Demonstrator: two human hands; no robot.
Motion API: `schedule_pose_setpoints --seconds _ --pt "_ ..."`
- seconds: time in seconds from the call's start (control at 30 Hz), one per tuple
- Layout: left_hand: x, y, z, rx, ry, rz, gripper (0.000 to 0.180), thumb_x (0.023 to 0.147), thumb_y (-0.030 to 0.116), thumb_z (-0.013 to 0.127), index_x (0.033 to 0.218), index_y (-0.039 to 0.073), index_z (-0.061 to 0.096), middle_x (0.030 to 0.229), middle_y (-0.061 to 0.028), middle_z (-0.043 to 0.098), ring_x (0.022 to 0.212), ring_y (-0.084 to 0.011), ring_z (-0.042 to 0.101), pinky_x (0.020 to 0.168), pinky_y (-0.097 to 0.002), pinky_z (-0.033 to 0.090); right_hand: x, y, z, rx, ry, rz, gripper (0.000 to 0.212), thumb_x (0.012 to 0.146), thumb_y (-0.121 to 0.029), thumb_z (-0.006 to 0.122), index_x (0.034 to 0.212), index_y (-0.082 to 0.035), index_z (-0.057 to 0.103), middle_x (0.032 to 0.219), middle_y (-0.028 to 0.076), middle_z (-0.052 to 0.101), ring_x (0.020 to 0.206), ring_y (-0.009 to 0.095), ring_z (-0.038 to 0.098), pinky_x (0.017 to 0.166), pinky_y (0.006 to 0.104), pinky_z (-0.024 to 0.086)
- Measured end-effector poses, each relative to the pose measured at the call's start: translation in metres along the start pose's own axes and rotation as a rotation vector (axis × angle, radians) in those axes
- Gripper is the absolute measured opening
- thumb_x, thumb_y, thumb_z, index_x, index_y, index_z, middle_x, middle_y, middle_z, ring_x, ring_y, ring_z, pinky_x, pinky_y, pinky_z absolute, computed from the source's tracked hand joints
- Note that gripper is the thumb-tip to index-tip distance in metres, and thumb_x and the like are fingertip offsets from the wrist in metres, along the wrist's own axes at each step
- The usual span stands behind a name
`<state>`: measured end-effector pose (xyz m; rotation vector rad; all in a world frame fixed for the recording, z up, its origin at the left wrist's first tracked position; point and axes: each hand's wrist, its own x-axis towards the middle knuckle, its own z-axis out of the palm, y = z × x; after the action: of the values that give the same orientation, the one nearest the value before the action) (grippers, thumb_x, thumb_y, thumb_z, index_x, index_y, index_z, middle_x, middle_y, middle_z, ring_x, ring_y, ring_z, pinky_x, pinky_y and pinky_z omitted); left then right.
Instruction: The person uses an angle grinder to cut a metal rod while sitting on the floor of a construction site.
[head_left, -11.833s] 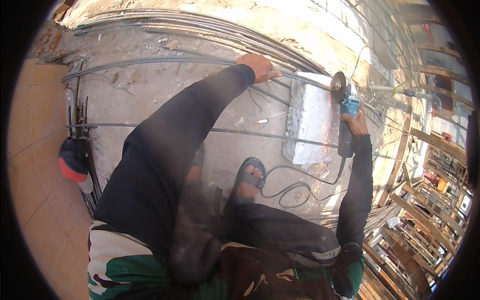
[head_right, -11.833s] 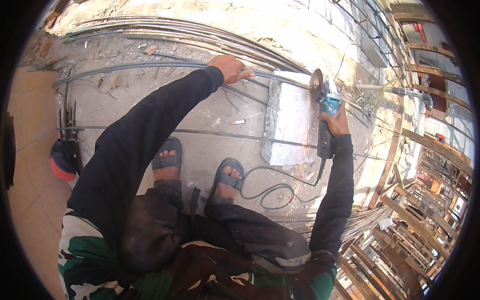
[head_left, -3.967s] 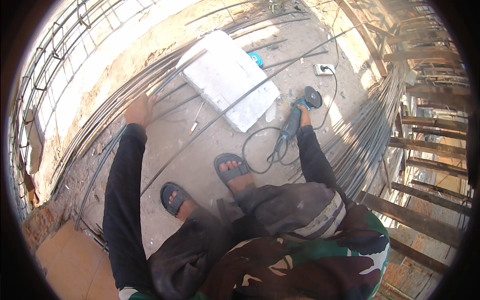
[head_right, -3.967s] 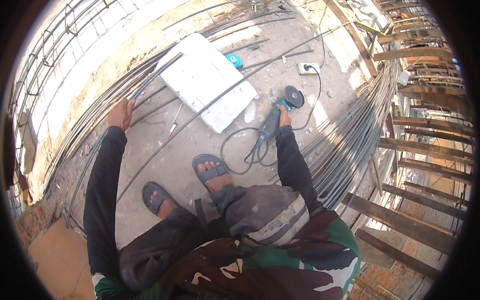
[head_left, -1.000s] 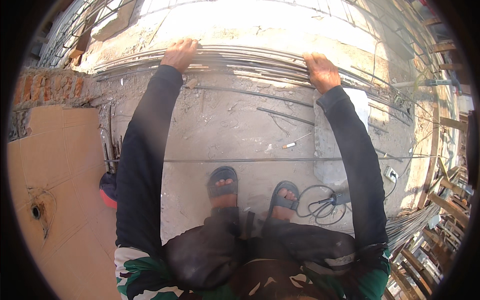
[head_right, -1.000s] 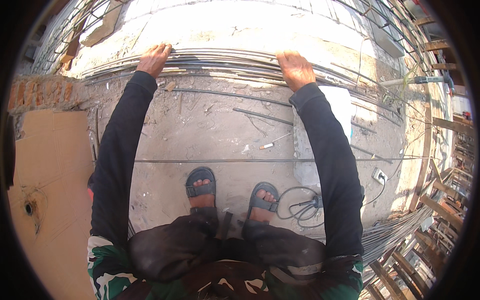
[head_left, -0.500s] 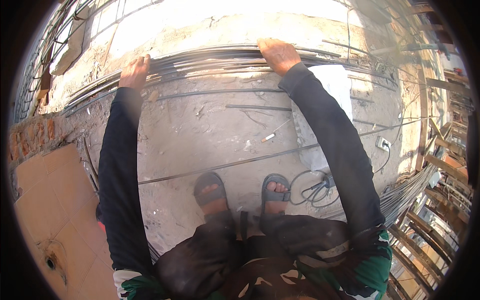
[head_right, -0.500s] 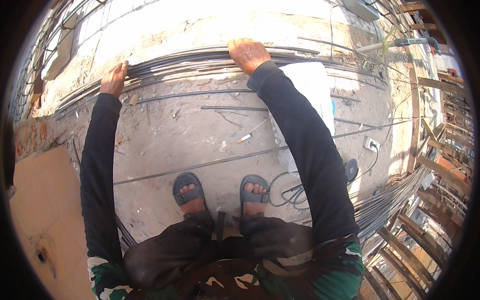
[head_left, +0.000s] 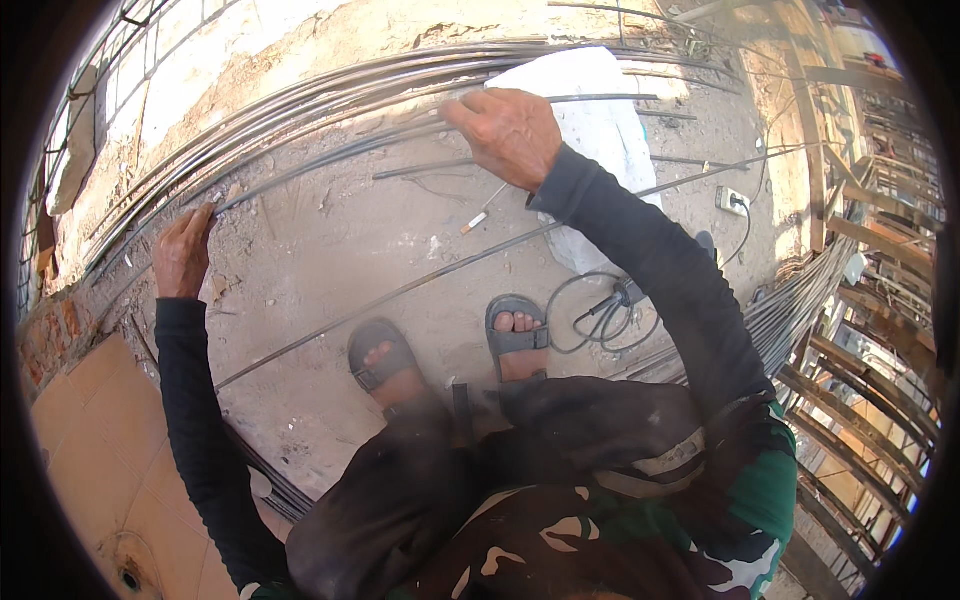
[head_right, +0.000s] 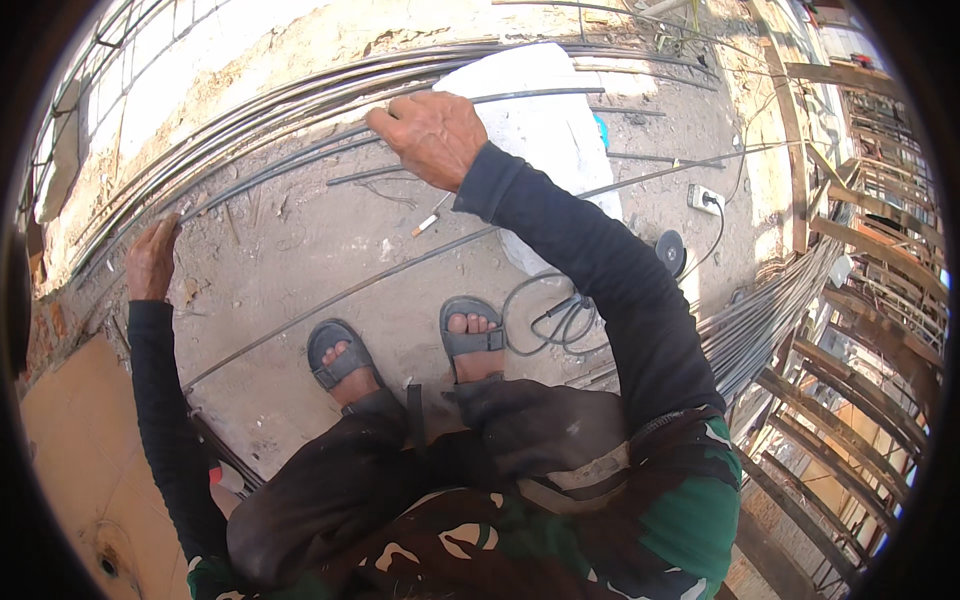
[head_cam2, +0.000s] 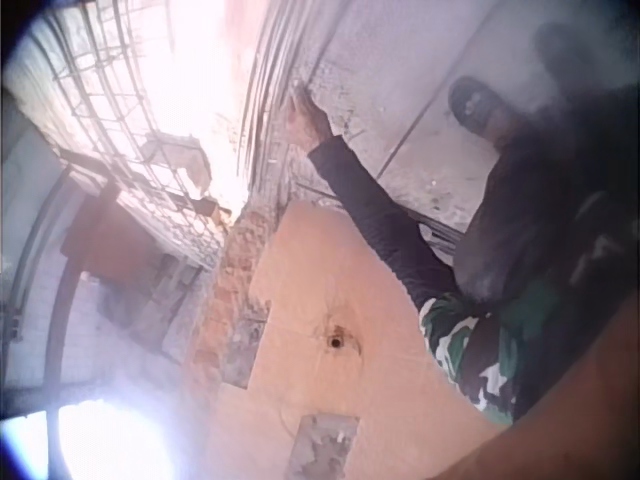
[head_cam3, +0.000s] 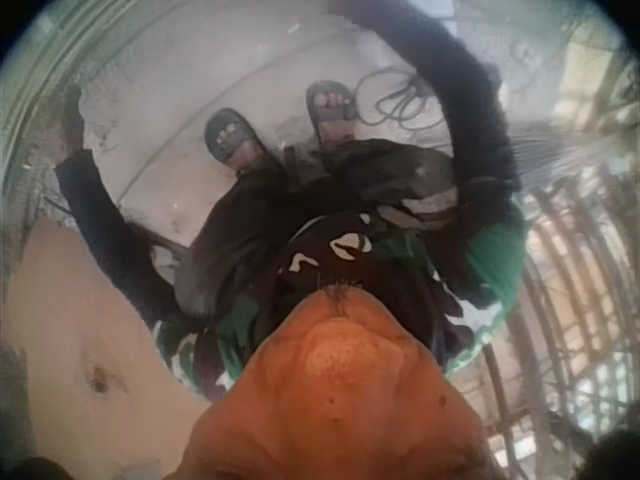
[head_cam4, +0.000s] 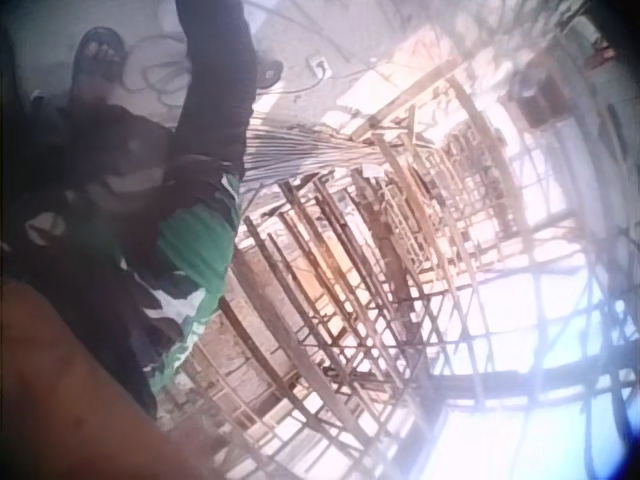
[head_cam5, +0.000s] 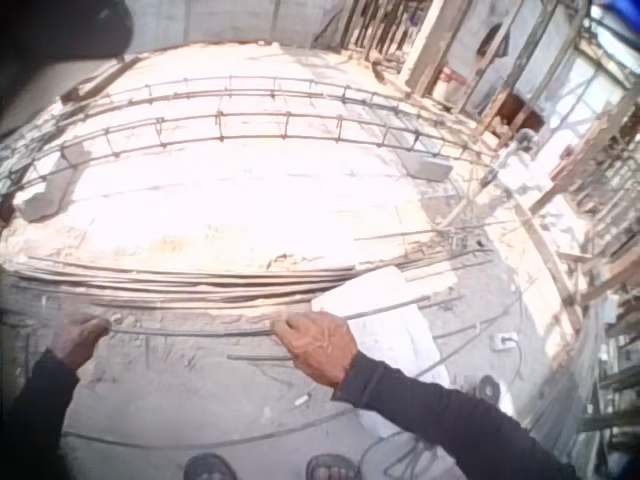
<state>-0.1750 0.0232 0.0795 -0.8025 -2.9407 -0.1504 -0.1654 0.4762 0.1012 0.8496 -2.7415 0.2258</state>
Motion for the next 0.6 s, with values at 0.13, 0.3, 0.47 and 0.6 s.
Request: schedule_pose_setpoints --seconds 0.13,0.3,0.47,0.6 --pt "-0.045 0.052 -0.002 -0.297 -0.308 -0.07 0.015 0.083 0.012 0.068 0.097 0.004 0.07 0.084 -0.0153 0.069 0.073 -0.0324 0.066 0.065 -0.0388 0.052 -0.071 -0.02 -0.005 0.206 -0.196 0.06 0.009 0.078 -0.008 0.065 0.087 -0.008 0.064 0.076 0.007 0.057 0.073 0.025 0.061 0.058 0.038 0.051" --pt "-0.112 0.053 0.017 -0.522 -0.474 -0.067 0.021 0.078 0.011 0.07 0.097 0.002 0.071 0.088 -0.0164 0.07 0.079 -0.0357 0.066 0.072 -0.0419 0.052 -0.082 -0.042 0.008 0.426 -0.397 0.03 0.008 0.078 -0.011 0.066 0.084 -0.005 0.065 0.081 0.009 0.056 0.081 0.028 0.06 0.068 0.0398 0.05" --pt "-0.086 0.065 0.025 -0.759 -0.777 -0.185 0.023 0.083 0.015 0.069 0.101 0.0 0.07 0.086 -0.0175 0.071 0.077 -0.0296 0.068 0.071 -0.0373 0.05 -0.088 -0.031 -0.009 0.544 -0.522 0.104 0.017 0.081 -0.011 0.067 0.096 -0.004 0.07 0.084 0.016 0.063 0.08 0.036 0.062 0.07 0.0424 0.048" --pt "-0.109 0.066 0.031 -0.986 -0.745 -0.226 0.022 0.087 0.014 0.067 0.101 -0.002 0.07 0.083 -0.0119 0.072 0.072 -0.0173 0.065 0.066 -0.0313 0.049 -0.089 -0.033 -0.002 0.735 -0.565 0.179 0.015 0.083 -0.011 0.065 0.092 0.002 0.068 0.079 0.021 0.065 0.072 0.037 0.063 0.066 0.0405 0.048"
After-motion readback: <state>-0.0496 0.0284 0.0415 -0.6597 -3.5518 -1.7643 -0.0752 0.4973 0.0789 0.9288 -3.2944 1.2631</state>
